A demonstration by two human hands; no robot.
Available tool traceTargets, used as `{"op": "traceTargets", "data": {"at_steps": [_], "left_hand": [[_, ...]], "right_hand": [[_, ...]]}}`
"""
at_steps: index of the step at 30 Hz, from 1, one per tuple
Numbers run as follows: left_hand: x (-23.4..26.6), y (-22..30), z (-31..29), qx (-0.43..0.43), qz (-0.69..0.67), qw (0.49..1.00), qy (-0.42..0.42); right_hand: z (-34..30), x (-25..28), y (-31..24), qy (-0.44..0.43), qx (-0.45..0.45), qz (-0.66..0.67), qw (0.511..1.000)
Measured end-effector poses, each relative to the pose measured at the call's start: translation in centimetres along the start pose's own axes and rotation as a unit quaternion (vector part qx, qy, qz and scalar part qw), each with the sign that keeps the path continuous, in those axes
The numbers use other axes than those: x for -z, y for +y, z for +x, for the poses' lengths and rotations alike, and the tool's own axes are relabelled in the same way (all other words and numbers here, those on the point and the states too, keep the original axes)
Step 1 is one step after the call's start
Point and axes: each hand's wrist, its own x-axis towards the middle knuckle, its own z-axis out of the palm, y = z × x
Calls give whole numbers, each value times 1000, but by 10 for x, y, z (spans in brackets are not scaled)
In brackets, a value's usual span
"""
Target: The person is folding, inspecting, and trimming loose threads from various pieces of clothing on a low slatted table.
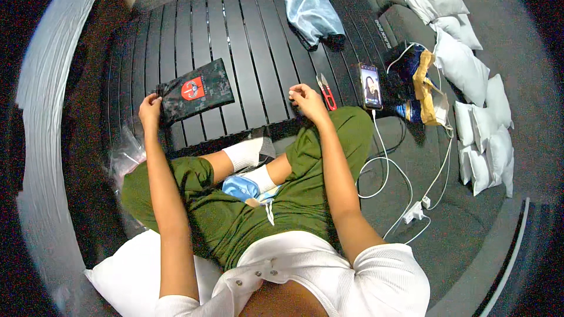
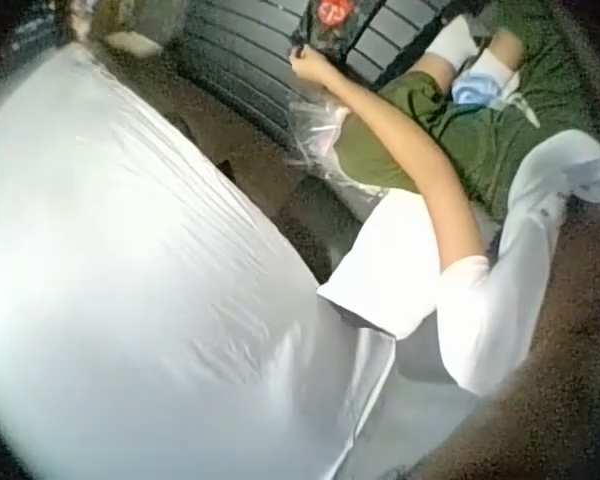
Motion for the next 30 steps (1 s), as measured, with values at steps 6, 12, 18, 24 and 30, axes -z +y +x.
{"op": "traceTargets", "data": {"at_steps": [6, 12, 18, 24, 30], "left_hand": [[1, -1, 0, -15, 5, 1000, 1], [-8, -10, 2, 20, -33, 999, 12], [-10, -20, 7, 27, -63, 997, 15], [-17, -22, 4, 20, -164, 986, -3], [-10, -21, 6, 28, -141, 990, -3]], "right_hand": [[2, 2, 4, -20, -8, -17, 1000], [3, 2, 3, -21, -8, -24, 999], [4, -2, 2, 3, 8, -11, 1000], [6, 7, 13, -32, 15, 1, 999], [2, -1, 0, -14, 1, -15, 1000]]}}
